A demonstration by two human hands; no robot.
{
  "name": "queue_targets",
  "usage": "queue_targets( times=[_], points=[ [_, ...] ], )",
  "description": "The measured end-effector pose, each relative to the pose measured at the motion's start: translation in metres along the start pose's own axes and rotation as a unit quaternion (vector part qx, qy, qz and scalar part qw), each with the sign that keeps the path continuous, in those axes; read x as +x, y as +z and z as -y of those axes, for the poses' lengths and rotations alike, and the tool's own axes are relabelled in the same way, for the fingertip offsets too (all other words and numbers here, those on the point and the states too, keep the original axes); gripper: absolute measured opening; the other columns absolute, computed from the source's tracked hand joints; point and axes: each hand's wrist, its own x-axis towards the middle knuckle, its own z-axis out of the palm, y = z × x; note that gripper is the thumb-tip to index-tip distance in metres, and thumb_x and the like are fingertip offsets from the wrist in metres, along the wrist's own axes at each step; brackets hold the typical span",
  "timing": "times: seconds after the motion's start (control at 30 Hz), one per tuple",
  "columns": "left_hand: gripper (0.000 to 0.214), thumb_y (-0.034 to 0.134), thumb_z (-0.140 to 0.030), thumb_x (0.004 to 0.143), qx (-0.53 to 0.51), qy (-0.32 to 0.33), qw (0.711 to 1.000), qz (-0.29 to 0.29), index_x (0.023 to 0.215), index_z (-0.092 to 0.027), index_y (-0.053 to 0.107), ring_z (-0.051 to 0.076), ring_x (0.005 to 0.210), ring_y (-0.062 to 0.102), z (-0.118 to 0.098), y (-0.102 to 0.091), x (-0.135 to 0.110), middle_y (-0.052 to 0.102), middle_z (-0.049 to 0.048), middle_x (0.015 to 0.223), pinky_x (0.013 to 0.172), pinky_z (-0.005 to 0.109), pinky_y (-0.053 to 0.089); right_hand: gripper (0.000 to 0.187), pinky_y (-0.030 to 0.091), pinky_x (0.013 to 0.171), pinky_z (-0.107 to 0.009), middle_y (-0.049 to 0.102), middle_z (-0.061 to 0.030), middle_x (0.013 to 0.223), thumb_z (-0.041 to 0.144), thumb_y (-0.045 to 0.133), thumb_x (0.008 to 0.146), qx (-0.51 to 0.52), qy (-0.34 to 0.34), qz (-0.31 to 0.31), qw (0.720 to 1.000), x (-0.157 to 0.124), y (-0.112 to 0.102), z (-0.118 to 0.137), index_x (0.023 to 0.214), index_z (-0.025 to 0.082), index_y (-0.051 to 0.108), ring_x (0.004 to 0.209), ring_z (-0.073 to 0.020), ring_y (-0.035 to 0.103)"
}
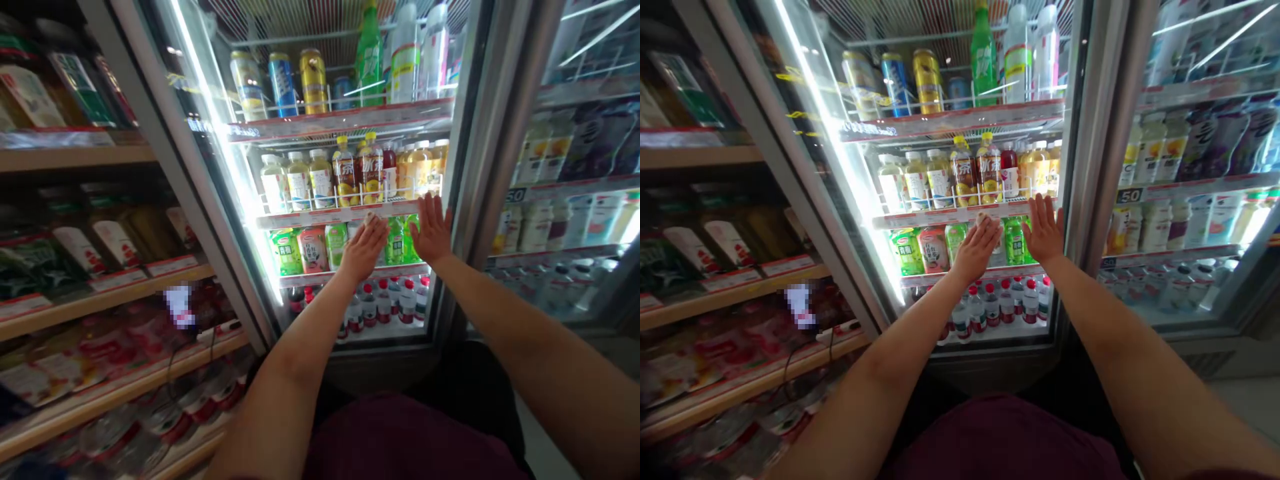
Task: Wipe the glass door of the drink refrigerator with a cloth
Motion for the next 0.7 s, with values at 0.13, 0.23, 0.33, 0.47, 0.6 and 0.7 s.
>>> queue_targets(
  times=[0.13,0.23,0.33,0.47,0.6,0.7],
  points=[
    [0.052,0.047,-0.007,0.113,0.002,0.024,1.000,0.012,0.164,-0.010,0.056,0.027,0.167,0.024,0.016,-0.003,0.007,0.050,0.0140,0.170,0.139,0.050,0.030,0.072,0.022,0.135,-0.070,0.043,-0.0211,0.177,0.051,0.031,0.112,0.000,-0.010,0.006,1.000,-0.002,0.002,-0.005,0.173,0.014,0.039,0.169,-0.0372,0.032],
    [0.060,0.044,-0.001,0.109,0.003,-0.003,1.000,0.022,0.168,-0.011,0.051,0.026,0.169,0.017,0.027,-0.010,0.016,0.045,0.0145,0.174,0.140,0.051,0.025,0.071,0.022,0.134,-0.071,0.043,-0.0214,0.176,0.049,0.034,0.111,-0.001,-0.009,0.006,1.000,-0.004,0.001,-0.005,0.172,0.014,0.039,0.169,-0.0378,0.031],
    [0.062,0.042,-0.001,0.109,0.007,-0.018,1.000,0.025,0.169,-0.012,0.049,0.027,0.169,0.017,0.034,-0.017,0.018,0.044,0.0138,0.174,0.140,0.052,0.025,0.071,0.022,0.134,-0.071,0.042,-0.0218,0.177,0.047,0.034,0.110,0.001,0.000,0.002,1.000,-0.008,0.000,0.001,0.172,0.013,0.038,0.169,-0.0382,0.031],
    [0.059,0.044,-0.002,0.109,0.018,0.031,0.999,0.040,0.166,-0.011,0.052,0.028,0.168,0.023,0.049,-0.028,0.023,0.046,0.0129,0.173,0.139,0.052,0.028,0.073,0.025,0.132,-0.072,0.038,-0.0228,0.178,0.048,0.037,0.109,0.016,0.012,-0.021,1.000,0.002,-0.007,0.012,0.173,0.014,0.032,0.169,-0.0384,0.030],
    [0.060,0.043,-0.001,0.108,0.041,0.020,0.999,0.016,0.167,-0.010,0.050,0.028,0.168,0.024,0.070,-0.042,0.043,0.045,0.0127,0.174,0.140,0.050,0.026,0.071,0.025,0.132,-0.070,0.032,-0.0202,0.182,0.045,0.033,0.110,0.033,0.016,-0.059,0.998,0.050,-0.021,0.024,0.176,0.018,0.025,0.170,-0.0344,0.027],
    [0.065,0.040,0.001,0.107,0.038,-0.053,0.998,-0.003,0.170,-0.011,0.047,0.028,0.169,0.021,0.075,-0.048,0.050,0.040,0.0140,0.177,0.141,0.050,0.023,0.069,0.022,0.133,-0.070,0.026,-0.0176,0.185,0.044,0.029,0.112,0.043,0.035,-0.043,0.998,0.087,-0.030,0.033,0.176,0.018,0.028,0.172,-0.0337,0.021]
  ],
)
